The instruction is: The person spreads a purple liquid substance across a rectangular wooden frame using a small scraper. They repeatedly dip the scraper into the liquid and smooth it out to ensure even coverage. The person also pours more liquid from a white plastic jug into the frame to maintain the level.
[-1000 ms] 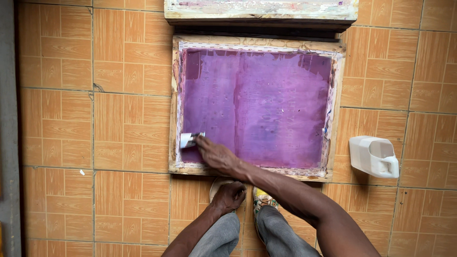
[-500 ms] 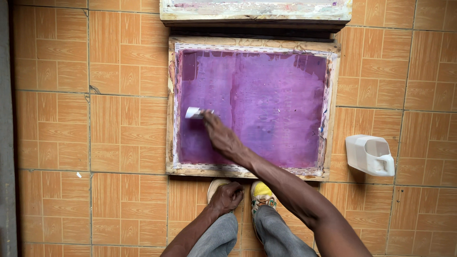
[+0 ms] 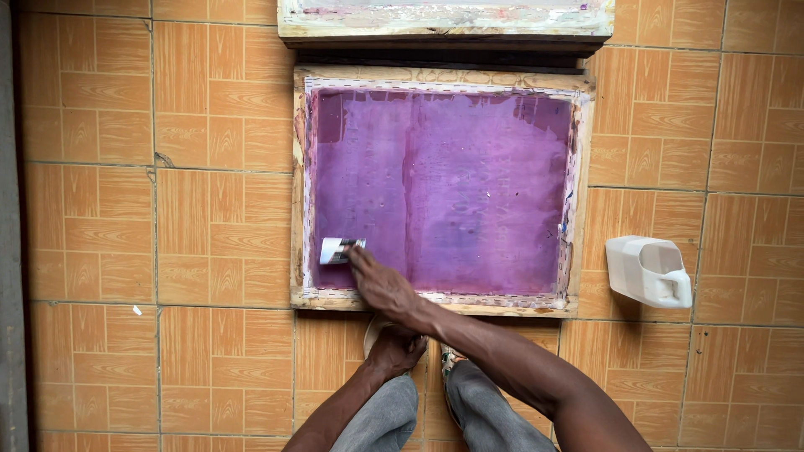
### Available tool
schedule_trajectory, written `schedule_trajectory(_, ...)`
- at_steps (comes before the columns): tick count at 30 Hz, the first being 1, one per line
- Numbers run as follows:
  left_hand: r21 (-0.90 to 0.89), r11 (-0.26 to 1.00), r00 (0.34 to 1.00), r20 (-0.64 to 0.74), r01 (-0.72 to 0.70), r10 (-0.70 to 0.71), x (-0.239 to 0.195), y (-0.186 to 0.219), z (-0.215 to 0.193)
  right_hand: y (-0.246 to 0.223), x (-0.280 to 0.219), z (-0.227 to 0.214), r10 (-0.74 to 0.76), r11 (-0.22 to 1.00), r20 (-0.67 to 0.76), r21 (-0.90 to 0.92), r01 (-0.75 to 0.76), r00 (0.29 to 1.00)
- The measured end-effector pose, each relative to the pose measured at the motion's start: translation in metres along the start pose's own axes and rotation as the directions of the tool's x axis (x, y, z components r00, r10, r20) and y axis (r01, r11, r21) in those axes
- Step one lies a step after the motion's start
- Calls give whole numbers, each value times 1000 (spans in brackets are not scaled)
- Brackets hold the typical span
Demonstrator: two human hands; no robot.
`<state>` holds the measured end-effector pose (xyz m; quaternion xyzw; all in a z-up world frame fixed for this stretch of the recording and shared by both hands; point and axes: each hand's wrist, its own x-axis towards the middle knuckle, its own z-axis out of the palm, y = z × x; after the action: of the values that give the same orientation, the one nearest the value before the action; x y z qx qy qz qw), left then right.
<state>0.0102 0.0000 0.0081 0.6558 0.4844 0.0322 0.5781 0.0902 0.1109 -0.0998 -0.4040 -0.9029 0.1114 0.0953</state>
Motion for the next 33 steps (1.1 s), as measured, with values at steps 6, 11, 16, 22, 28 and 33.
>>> schedule_trajectory(6, -16, 1000, 1000, -20, -25, 24, 2, 1, -1, -43, -2, -111, 0, 843, 220, 524, -118, 976)
schedule_trajectory(11, -41, 998, 998, -38, -49, 48, -1, 4, -1, -4, 39, -122, 62, 964, 439, 206, -168, 896)
schedule_trajectory(16, -12, 957, 939, -193, -290, 283, -2, 1, -1, 42, 75, -131, 159, 954, 79, 243, -173, 984)
schedule_trajectory(22, -21, 966, 952, -178, -259, 251, 0, 0, -4, 30, 62, -85, 156, 976, 285, 101, -192, 946)
schedule_trajectory(28, 12, 1000, 999, -28, 21, -20, 1, -30, 24, -41, 11, -116, -42, 988, 390, 154, -20, 920)
schedule_trajectory(33, 0, 998, 995, -74, -70, 70, 2, -20, 14, -54, -2, -159, -82, 926, 249, 376, -18, 965)
